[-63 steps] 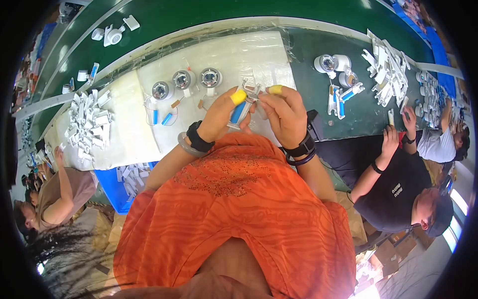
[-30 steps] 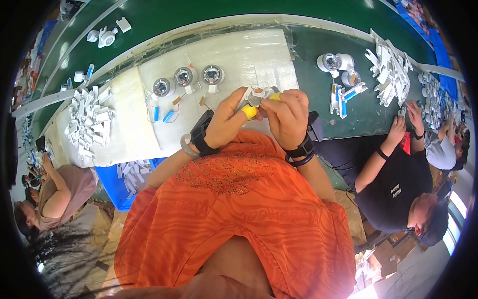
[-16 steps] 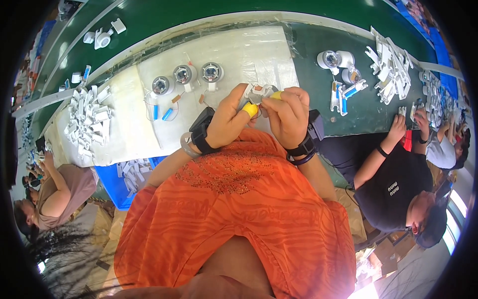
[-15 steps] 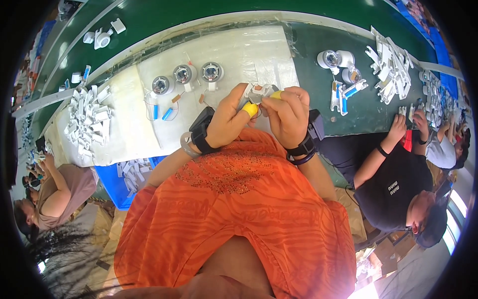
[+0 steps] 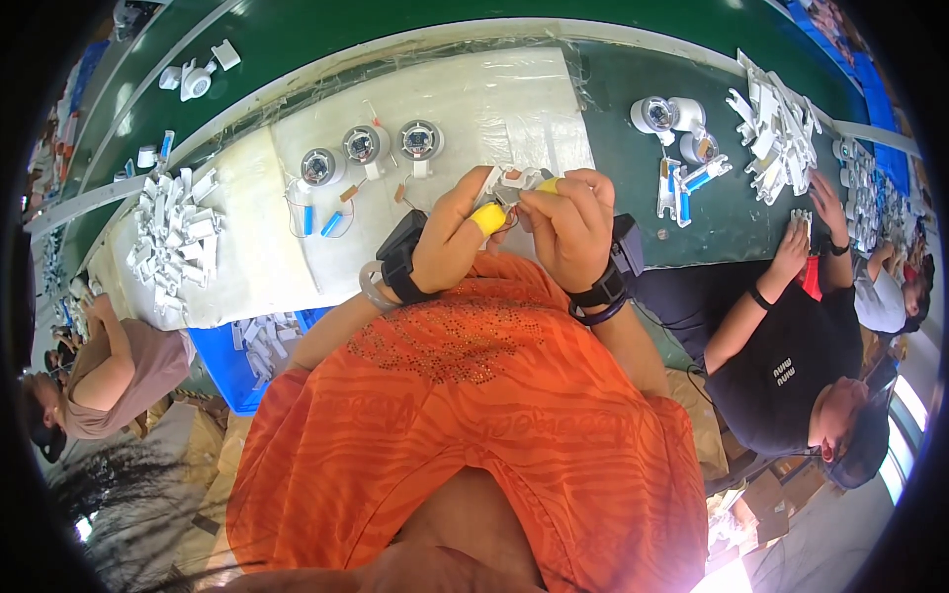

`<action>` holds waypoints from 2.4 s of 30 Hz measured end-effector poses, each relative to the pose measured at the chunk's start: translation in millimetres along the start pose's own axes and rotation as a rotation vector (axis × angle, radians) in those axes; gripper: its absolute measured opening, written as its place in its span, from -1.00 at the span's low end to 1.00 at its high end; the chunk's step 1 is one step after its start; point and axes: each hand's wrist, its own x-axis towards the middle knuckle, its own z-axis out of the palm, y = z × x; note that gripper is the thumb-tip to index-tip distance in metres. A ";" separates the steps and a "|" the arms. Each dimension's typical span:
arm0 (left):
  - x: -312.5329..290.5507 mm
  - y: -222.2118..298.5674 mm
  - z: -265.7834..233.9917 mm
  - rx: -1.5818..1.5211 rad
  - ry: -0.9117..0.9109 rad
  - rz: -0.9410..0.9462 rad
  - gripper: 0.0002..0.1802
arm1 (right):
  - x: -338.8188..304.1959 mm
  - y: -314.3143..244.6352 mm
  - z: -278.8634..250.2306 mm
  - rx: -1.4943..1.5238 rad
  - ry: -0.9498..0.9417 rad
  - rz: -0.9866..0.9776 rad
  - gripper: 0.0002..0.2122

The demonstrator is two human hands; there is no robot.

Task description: Assembling electronic components by precisely applying stickers and mounting small parts on a production line.

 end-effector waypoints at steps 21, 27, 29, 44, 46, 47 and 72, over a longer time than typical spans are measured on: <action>-0.2 -7.8 1.7 0.262 0.125 0.139 -0.70 | 8.0 -6.4 -0.7 -0.026 -0.066 -0.047 -0.80; 16.6 -4.8 -44.9 0.613 0.113 0.110 -0.70 | 10.2 17.3 -4.7 -0.079 -0.174 0.041 -0.78; 30.9 -16.7 -98.7 0.389 0.246 0.109 -0.61 | -0.3 52.4 -13.7 -0.173 -0.175 0.170 -0.71; 66.0 19.6 -375.9 0.804 1.086 -0.273 -0.33 | -62.9 239.7 -90.0 -0.768 -0.508 -0.093 -0.72; 67.9 13.7 -325.1 0.991 0.780 0.006 -0.32 | -57.9 240.1 -95.1 -0.765 -0.572 -0.114 -0.77; 61.7 6.2 -308.5 0.958 0.707 0.083 -0.38 | -53.0 236.1 -92.8 -0.725 -0.604 -0.077 -0.82; 29.6 -108.5 -36.1 0.210 -0.225 -0.268 -0.75 | -98.3 175.3 -31.0 -0.571 -0.742 0.566 -0.78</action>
